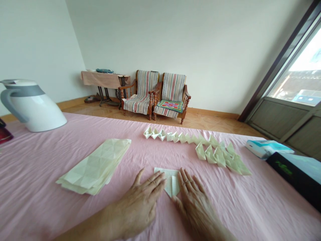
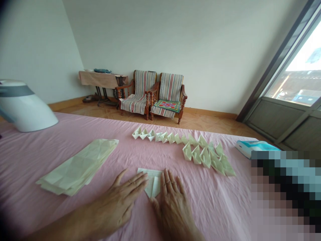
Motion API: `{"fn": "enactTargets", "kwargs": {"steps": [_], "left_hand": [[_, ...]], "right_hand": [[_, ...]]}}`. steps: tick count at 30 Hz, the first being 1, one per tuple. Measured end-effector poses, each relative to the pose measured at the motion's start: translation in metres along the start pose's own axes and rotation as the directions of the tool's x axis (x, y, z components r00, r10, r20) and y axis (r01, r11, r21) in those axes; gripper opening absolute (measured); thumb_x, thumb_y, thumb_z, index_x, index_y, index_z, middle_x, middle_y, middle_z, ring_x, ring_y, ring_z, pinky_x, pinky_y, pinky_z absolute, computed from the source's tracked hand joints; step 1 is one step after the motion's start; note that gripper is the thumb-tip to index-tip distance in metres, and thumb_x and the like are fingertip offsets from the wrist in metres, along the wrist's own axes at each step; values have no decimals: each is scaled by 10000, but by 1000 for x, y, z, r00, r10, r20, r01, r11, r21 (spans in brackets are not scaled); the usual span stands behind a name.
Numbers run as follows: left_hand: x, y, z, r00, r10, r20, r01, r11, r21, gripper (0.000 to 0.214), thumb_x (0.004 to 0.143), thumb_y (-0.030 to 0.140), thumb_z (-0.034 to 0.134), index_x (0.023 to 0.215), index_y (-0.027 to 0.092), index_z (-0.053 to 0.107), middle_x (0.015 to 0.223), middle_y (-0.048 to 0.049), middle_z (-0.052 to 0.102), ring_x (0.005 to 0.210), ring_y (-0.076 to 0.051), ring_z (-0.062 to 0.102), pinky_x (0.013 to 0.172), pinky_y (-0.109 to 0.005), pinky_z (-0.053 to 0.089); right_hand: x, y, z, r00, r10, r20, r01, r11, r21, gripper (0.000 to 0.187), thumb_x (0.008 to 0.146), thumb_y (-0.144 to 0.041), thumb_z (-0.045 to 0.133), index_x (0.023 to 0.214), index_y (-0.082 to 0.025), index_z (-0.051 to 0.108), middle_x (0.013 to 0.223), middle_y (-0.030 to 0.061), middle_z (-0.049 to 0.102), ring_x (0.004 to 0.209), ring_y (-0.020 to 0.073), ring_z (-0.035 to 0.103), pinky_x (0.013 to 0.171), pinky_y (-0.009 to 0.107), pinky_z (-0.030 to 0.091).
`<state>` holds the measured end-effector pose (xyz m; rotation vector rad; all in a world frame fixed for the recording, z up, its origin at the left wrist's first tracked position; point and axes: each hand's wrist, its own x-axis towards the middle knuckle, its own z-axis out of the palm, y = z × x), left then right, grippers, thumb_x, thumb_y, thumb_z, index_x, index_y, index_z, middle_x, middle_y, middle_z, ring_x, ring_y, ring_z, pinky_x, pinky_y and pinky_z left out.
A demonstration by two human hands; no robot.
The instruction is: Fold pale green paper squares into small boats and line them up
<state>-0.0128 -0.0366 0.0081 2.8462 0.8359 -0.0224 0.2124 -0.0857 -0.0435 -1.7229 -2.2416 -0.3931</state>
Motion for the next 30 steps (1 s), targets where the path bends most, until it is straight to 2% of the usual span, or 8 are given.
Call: {"fn": "enactTargets", "kwargs": {"steps": [4, 7, 9, 11, 14, 19, 23, 30], "left_hand": [[2, -8, -3, 995, -81, -62, 81, 997, -2, 629, 944, 320, 439, 1509, 182, 199, 1572, -112, 186, 1449, -274, 141, 1146, -555, 76], [8, -13, -4, 987, -87, -132, 83, 996, -33, 580, 978, 480, 414, 1468, 186, 319, 1531, -129, 308, 1418, -309, 231, 1119, -567, 147], [15, -13, -4, 972, -108, -209, 97, 993, -64, 482, 983, 458, 439, 1387, 196, 451, 1459, -126, 436, 1371, -307, 325, 1096, -555, 194], [23, -12, -5, 946, -158, -282, 128, 985, -120, 362, 944, 377, 556, 1261, 202, 566, 1354, -108, 545, 1299, -299, 411, 1060, -525, 250], [35, -11, -8, 924, -201, -325, 136, 968, -211, 286, 851, 269, 688, 1122, 201, 629, 1184, -75, 620, 1130, -276, 522, 966, -460, 347], [48, -16, -9, 923, -187, -336, 102, 961, -257, 339, 783, 248, 747, 1103, 219, 640, 1032, -43, 613, 1017, -243, 548, 887, -378, 412], [51, -20, -5, 917, -179, -355, 71, 953, -296, 362, 781, 216, 747, 1127, 231, 643, 1018, -35, 604, 1001, -231, 553, 885, -365, 421], [51, -22, -4, 910, -164, -381, 35, 946, -323, 358, 763, 194, 763, 1096, 229, 636, 1015, -24, 605, 996, -220, 557, 894, -361, 403]], "right_hand": [[7, -2, -8, 1000, 7, 8, -8, 998, 70, 464, 908, -271, 449, 1323, -79, 529, 1362, 204, 495, 1224, 336, 523, 961, 521, 457], [15, -5, -15, 998, 63, 24, -65, 994, 92, 443, 863, -241, 519, 1273, -82, 567, 1321, 213, 543, 1201, 379, 533, 941, 569, 445], [19, -3, -17, 994, 103, 25, -106, 984, 143, 444, 836, -257, 583, 1244, -81, 582, 1291, 212, 574, 1185, 388, 539, 949, 582, 424], [22, 2, -15, 993, 117, 1, -114, 961, 251, 476, 802, -260, 644, 1240, -86, 574, 1275, 196, 593, 1175, 370, 543, 962, 563, 412], [24, 16, -6, 989, 138, -62, -103, 915, 391, 485, 778, -265, 680, 1228, -125, 566, 1260, 154, 609, 1158, 330, 549, 961, 521, 411], [22, 31, 8, 983, 165, -79, -115, 892, 438, 452, 778, -199, 655, 1220, -163, 564, 1180, 106, 642, 1091, 275, 572, 915, 455, 438], [22, 33, 9, 986, 147, -74, -95, 875, 475, 483, 760, -159, 652, 1232, -216, 567, 1119, 60, 654, 1037, 241, 584, 885, 409, 449], [22, 33, 8, 981, 172, -85, -102, 844, 526, 507, 758, -161, 619, 1254, -229, 538, 1053, 61, 624, 975, 244, 578, 841, 407, 445]]}}
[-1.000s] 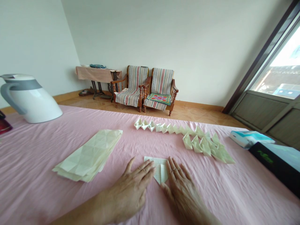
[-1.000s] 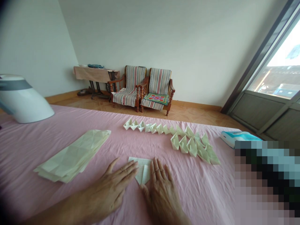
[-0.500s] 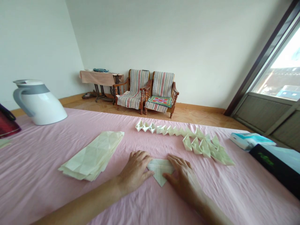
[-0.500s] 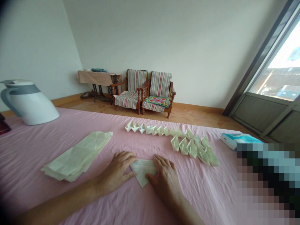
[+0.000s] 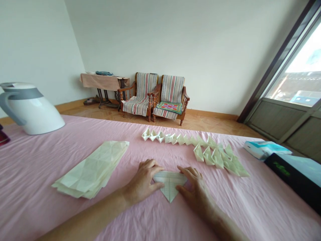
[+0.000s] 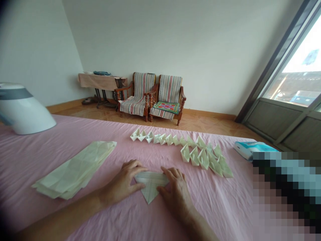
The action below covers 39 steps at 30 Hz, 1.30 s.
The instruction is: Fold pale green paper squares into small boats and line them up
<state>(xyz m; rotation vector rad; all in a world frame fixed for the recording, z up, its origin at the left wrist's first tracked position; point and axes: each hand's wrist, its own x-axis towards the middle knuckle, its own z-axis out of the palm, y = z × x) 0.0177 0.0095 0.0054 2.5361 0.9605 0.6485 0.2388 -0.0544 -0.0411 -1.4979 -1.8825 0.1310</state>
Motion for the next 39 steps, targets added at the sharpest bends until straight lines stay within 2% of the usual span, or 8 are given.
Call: {"fn": "enactTargets", "kwargs": {"steps": [3, 11, 19, 24, 32, 36, 39], "left_hand": [[0, 0, 0, 1000, 3, -13, -3, 1000, -3, 302, 772, 179, 747, 1044, 214, 620, 1015, -25, 607, 999, -224, 553, 882, -360, 396], [0, 0, 1, 1000, 15, -23, -15, 1000, -13, 292, 751, 129, 746, 977, 209, 578, 986, -10, 599, 988, -222, 542, 867, -351, 375], [-2, 0, 2, 999, 31, -25, -31, 999, -10, 259, 767, 151, 742, 964, 212, 585, 975, -10, 617, 982, -223, 544, 871, -355, 362], [-1, 1, 2, 999, 29, -20, -30, 999, -18, 316, 731, 132, 776, 987, 221, 613, 979, -6, 636, 975, -223, 555, 870, -360, 346], [4, -1, 1, 1000, 17, 1, -17, 998, -63, 198, 718, 73, 746, 808, 186, 611, 838, 19, 639, 841, -182, 584, 816, -329, 360], [6, -2, 1, 1000, 23, 17, -22, 995, -94, 195, 745, 12, 670, 734, 176, 565, 772, 34, 620, 793, -159, 582, 803, -304, 367], [6, -2, 2, 1000, 13, 13, -12, 994, -110, 205, 764, -10, 615, 733, 176, 532, 769, 29, 604, 788, -157, 566, 782, -289, 374]], "right_hand": [[1, -2, -2, 1000, 22, -5, -22, 1000, 9, 521, 721, -128, 617, 1225, -235, 541, 1004, 46, 620, 940, 241, 580, 833, 407, 434], [4, -9, -8, 999, 43, 10, -43, 999, 6, 275, 700, -102, 622, 939, -233, 582, 944, 31, 625, 907, 246, 564, 790, 399, 411], [3, -9, -6, 1000, -18, 6, 18, 1000, -16, 402, 730, -109, 600, 1099, -266, 587, 1122, 47, 609, 1040, 257, 543, 867, 422, 399], [3, -14, -9, 999, -47, 9, 47, 998, -30, 437, 732, -88, 596, 1128, -270, 577, 1098, 39, 625, 1031, 255, 535, 863, 419, 391], [2, -14, -8, 998, -65, -17, 65, 998, 6, 517, 750, -70, 583, 1217, -275, 498, 1167, 45, 582, 1086, 257, 483, 905, 435, 342], [4, -16, -8, 1000, -31, 6, 30, 999, 24, 482, 742, -72, 602, 1177, -266, 527, 1058, 31, 615, 1011, 252, 504, 880, 430, 333], [6, -17, -10, 999, 30, 41, -31, 999, 33, 365, 740, -87, 630, 1062, -257, 596, 972, 18, 634, 960, 246, 517, 858, 419, 325]]}}
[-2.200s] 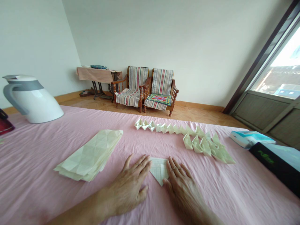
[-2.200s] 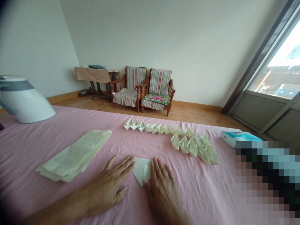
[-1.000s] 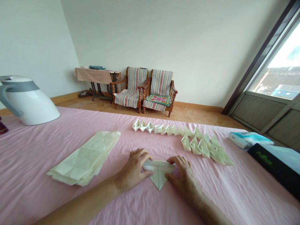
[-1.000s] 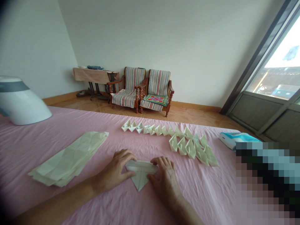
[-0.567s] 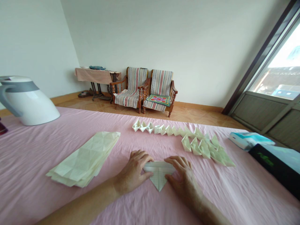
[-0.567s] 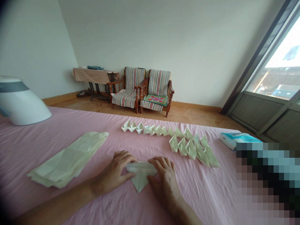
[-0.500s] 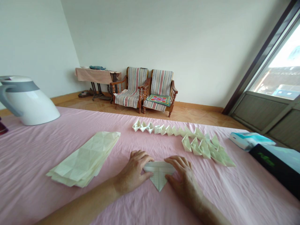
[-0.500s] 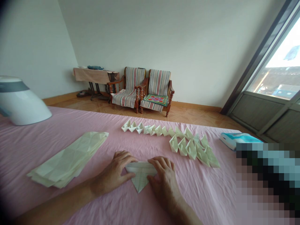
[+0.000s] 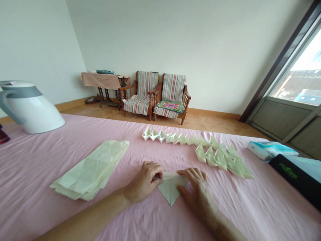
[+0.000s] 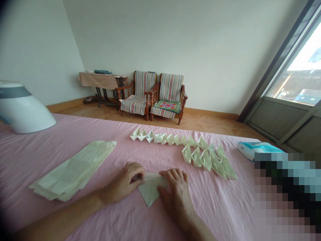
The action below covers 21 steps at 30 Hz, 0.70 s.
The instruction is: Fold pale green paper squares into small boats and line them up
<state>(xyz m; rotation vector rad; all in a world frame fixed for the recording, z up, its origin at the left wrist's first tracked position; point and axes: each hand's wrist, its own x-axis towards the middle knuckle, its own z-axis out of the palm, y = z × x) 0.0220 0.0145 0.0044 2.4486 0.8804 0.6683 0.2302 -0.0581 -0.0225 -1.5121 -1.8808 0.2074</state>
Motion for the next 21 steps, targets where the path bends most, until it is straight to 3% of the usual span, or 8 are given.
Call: {"fn": "enactTargets", "kwargs": {"steps": [8, 13, 21], "left_hand": [[1, -2, 4, 1000, -21, -6, 21, 999, -28, 207, 780, -19, 604, 757, 170, 521, 766, 22, 585, 767, -153, 538, 747, -268, 378], [3, -2, 4, 1000, -5, 20, 6, 999, -41, 256, 759, -6, 670, 913, 198, 655, 893, -2, 643, 876, -178, 574, 814, -293, 374], [4, -8, 8, 1000, 18, 9, -18, 999, -49, 189, 797, 1, 648, 800, 182, 703, 783, -3, 617, 814, -164, 588, 784, -284, 369]], "right_hand": [[5, 3, 2, 995, 89, 36, -89, 996, 17, 149, 774, -124, 664, 824, -264, 677, 788, -15, 631, 825, 203, 536, 793, 372, 317], [5, 5, 4, 994, 93, 49, -95, 995, 31, 186, 794, -123, 659, 854, -288, 720, 768, -13, 626, 807, 195, 538, 795, 370, 304], [5, 10, 5, 995, 83, 48, -86, 995, 55, 218, 809, -112, 638, 861, -301, 733, 777, -16, 639, 829, 194, 551, 791, 363, 281]]}}
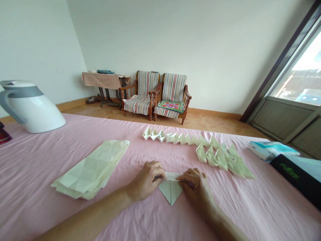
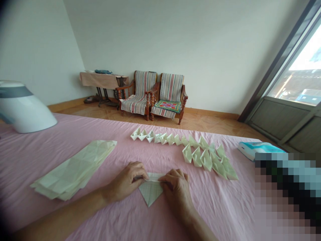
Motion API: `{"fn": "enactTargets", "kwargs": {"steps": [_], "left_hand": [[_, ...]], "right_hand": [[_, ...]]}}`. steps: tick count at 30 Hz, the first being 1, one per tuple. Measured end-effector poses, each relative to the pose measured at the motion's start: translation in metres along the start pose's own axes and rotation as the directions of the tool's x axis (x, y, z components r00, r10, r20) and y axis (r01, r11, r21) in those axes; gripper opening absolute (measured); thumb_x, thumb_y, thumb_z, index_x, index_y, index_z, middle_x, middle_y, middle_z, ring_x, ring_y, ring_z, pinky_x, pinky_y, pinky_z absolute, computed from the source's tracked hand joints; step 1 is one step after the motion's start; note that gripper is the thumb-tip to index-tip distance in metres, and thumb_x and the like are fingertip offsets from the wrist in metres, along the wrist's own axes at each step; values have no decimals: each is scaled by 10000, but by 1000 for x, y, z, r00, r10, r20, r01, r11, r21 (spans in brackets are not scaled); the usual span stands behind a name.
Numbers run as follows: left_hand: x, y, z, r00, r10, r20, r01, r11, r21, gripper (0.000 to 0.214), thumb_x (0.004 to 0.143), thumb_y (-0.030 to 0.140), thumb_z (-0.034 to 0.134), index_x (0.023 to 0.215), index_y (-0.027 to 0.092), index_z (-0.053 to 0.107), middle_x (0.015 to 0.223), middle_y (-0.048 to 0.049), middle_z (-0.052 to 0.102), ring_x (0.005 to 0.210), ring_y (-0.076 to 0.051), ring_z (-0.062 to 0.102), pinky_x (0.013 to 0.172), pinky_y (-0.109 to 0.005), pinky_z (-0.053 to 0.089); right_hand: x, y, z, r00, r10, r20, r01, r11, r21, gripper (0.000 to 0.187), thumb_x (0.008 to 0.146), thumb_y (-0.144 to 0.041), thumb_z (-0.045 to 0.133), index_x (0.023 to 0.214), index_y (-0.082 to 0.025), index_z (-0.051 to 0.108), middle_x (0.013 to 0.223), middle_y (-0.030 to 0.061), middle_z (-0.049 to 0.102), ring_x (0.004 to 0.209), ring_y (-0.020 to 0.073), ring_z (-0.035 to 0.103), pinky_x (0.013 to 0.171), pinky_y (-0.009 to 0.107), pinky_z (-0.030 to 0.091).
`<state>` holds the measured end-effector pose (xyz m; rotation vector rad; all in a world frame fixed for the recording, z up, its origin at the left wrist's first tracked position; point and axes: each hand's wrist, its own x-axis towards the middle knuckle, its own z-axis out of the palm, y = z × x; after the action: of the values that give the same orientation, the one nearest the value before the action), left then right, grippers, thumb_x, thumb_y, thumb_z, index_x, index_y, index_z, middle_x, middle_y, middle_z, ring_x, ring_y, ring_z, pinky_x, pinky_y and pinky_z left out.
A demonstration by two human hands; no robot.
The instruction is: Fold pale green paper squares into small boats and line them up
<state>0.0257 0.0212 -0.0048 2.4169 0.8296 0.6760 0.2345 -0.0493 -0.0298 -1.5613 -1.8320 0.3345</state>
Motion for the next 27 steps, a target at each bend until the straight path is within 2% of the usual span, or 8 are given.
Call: {"fn": "enactTargets", "kwargs": {"steps": [8, 18, 27], "left_hand": [[-1, -2, -2, 999, 36, 14, -36, 999, -22, 241, 762, -75, 625, 770, 160, 676, 781, 11, 629, 810, -138, 599, 807, -266, 362], [0, -1, -2, 1000, 5, 10, -5, 1000, -8, 220, 768, -36, 620, 817, 169, 682, 797, -2, 628, 803, -154, 597, 789, -271, 376], [-1, -1, -2, 999, 33, 11, -33, 999, 14, 245, 779, -23, 590, 834, 187, 705, 785, -7, 629, 803, -157, 597, 804, -283, 377]], "right_hand": [[-1, 2, -1, 1000, 7, -13, -7, 1000, -11, 181, 812, -124, 625, 775, -279, 710, 750, -16, 636, 812, 194, 544, 791, 357, 284], [-1, 3, -12, 998, 54, -34, -56, 996, -75, 161, 785, -100, 609, 706, -230, 660, 742, -7, 630, 800, 198, 533, 778, 358, 292], [-1, -2, -6, 1000, -26, -5, 25, 996, -89, 185, 835, -133, 628, 851, -291, 723, 777, -11, 645, 817, 189, 544, 761, 344, 317]]}}
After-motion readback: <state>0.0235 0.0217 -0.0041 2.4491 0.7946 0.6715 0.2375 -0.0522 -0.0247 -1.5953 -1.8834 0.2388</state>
